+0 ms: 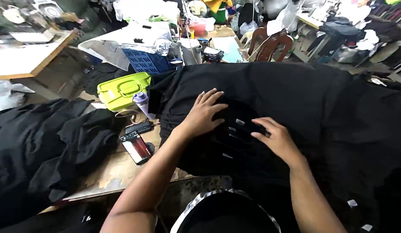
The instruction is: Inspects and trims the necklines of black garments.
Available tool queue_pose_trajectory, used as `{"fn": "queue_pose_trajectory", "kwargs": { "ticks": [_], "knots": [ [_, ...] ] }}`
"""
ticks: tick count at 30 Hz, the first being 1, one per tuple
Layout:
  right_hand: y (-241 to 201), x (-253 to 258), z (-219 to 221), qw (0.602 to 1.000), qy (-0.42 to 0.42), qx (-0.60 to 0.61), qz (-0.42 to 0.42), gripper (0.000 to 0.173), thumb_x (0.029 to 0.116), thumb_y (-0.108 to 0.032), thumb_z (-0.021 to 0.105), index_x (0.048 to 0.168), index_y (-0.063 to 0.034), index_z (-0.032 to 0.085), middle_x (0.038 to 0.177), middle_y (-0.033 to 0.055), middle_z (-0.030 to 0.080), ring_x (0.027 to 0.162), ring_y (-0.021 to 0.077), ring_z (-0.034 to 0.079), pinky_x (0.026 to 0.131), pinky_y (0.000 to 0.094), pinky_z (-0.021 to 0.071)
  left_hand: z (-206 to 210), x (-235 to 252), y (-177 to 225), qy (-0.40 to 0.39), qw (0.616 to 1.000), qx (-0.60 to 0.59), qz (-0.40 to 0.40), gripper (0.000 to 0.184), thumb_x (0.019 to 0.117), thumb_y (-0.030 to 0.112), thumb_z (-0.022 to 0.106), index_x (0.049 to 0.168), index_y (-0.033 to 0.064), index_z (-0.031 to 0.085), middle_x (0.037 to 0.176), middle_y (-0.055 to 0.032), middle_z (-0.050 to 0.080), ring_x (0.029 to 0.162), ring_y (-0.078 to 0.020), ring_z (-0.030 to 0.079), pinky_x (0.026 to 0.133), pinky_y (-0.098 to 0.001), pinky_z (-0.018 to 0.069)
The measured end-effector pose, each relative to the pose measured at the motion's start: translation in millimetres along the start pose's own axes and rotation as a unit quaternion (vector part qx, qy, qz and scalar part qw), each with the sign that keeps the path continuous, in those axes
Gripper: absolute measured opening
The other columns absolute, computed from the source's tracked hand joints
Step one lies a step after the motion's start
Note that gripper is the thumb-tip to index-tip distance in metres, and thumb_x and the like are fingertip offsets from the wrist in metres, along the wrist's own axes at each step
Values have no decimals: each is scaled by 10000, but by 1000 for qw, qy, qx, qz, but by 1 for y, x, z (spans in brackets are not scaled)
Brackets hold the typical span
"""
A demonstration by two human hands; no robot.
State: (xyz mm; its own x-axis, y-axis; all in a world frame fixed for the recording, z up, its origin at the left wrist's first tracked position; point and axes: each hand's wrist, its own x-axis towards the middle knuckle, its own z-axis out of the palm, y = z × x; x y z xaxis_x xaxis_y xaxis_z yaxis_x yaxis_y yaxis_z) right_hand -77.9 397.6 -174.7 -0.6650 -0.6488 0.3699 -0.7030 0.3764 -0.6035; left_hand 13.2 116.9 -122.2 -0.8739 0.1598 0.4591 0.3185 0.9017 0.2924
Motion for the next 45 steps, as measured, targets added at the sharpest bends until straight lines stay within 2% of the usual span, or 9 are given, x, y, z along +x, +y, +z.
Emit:
{"fn": "queue_pose_trajectory", "kwargs": {
  "ticks": [2,5,11,14,18,22,28,33,45],
  "knots": [
    [1,-9,13,998,34,-36,-36,247,973,-188,672,1077,27,738,1030,194,720,881,253,713,798,360,590,4,-3,0,6,999,-16,30,124,899,152,745,969,51,761,1329,-176,642,1378,-393,497,1180,-613,313],
    [-15,-39,6,978,159,-28,-135,182,999,-157,645,965,11,708,924,136,697,835,90,668,774,136,531,-27,-37,24,67,991,-59,96,115,936,132,682,893,37,730,1098,-87,703,1244,-244,601,1136,-410,442],
    [-19,-73,39,995,8,-31,-98,187,970,-208,675,1012,-38,743,1031,123,741,804,182,731,678,299,601,-2,-112,39,71,994,-81,-6,301,986,293,686,806,51,687,930,-71,733,1044,-159,691,971,-301,541],
    [-36,-69,36,993,66,51,-83,222,985,-210,679,1017,0,742,938,105,747,813,50,684,740,134,538,12,-106,61,167,984,-18,-67,211,940,252,725,956,42,704,835,-49,693,837,-142,655,797,-276,534],
    [-59,-60,43,989,97,86,-71,251,975,-220,690,1010,26,727,869,92,718,759,-9,628,704,94,497,35,-90,70,179,979,57,-77,451,904,382,751,1227,68,720,982,-113,689,882,-256,640,791,-415,498],
    [-68,-57,49,985,93,143,-18,387,979,-331,674,1097,38,664,877,31,653,755,-50,567,673,89,477,56,-79,72,181,976,102,-61,164,910,213,712,1003,102,787,927,-113,660,815,-266,622,695,-402,465],
    [-72,-75,52,995,67,63,-34,390,1027,-306,605,1167,58,636,1002,144,677,848,51,628,781,148,519,49,-111,68,166,983,-71,-13,124,980,127,642,932,100,753,930,-40,722,912,-162,646,921,-391,445],
    [-70,-73,69,985,128,-99,-56,281,990,-227,653,1137,5,716,1044,185,703,902,286,700,813,370,586,55,-121,70,193,977,-95,-1,122,987,102,629,922,82,731,910,-31,730,909,-132,656,954,-358,440],
    [-67,-62,65,976,163,-136,-55,234,1008,-182,634,1116,-1,736,952,165,707,880,302,694,783,393,565,56,-124,70,184,975,-121,14,122,1001,109,610,933,87,709,918,-22,726,925,-118,651,963,-338,434]
  ]
}}
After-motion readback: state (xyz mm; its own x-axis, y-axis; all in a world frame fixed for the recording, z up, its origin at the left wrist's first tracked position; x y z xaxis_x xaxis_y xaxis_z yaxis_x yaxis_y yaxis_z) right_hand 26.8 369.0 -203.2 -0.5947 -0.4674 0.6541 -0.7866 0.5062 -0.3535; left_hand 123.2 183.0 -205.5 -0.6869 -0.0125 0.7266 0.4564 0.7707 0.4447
